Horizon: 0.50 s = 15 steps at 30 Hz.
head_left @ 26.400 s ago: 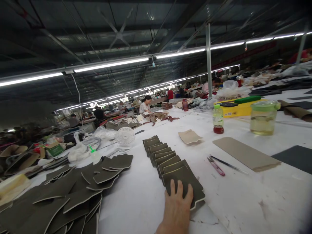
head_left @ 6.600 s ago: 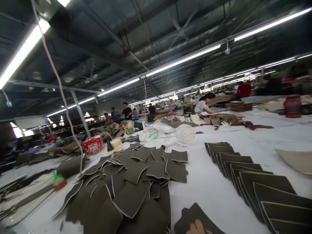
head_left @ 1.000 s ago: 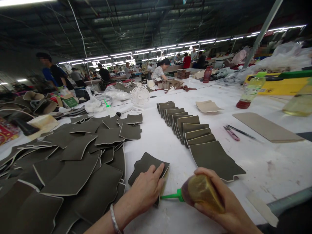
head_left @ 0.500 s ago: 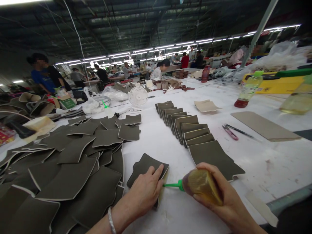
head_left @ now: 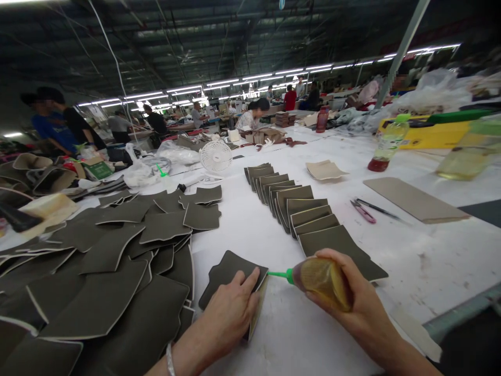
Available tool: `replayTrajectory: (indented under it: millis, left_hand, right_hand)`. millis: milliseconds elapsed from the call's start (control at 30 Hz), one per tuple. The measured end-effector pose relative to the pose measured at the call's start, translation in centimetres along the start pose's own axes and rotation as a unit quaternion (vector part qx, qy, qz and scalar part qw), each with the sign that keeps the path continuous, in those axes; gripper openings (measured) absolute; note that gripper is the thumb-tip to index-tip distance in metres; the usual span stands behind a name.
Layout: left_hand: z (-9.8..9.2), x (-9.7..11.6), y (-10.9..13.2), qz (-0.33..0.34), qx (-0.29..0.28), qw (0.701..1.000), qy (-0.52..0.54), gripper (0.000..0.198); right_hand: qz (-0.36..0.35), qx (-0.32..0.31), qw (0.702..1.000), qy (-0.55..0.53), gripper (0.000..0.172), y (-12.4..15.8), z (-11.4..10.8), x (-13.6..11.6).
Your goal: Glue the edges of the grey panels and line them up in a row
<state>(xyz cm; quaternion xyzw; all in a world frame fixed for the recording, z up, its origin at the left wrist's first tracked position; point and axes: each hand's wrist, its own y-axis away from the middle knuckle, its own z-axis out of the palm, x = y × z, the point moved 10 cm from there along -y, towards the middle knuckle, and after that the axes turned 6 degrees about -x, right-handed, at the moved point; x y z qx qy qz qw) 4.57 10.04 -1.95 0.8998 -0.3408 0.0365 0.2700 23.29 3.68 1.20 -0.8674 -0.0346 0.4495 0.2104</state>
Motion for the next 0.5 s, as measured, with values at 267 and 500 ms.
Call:
replayTrajectory:
  millis: [267,500]
  left_hand:
    - [0.1,-0.8,-0.3,-0.019,0.013,0.999,0.024,0.052]
    - [-0.2,-1.1,-0.1,-0.017,0.025,0.997,0.077,0.056]
  right_hand:
    - [0.037,-0.016,0.998,-0.038,0.046,0.6,0.6,1.0]
    - [0.037,0.038,0.997,-0.061,0.052,2.1,1.9,5.6]
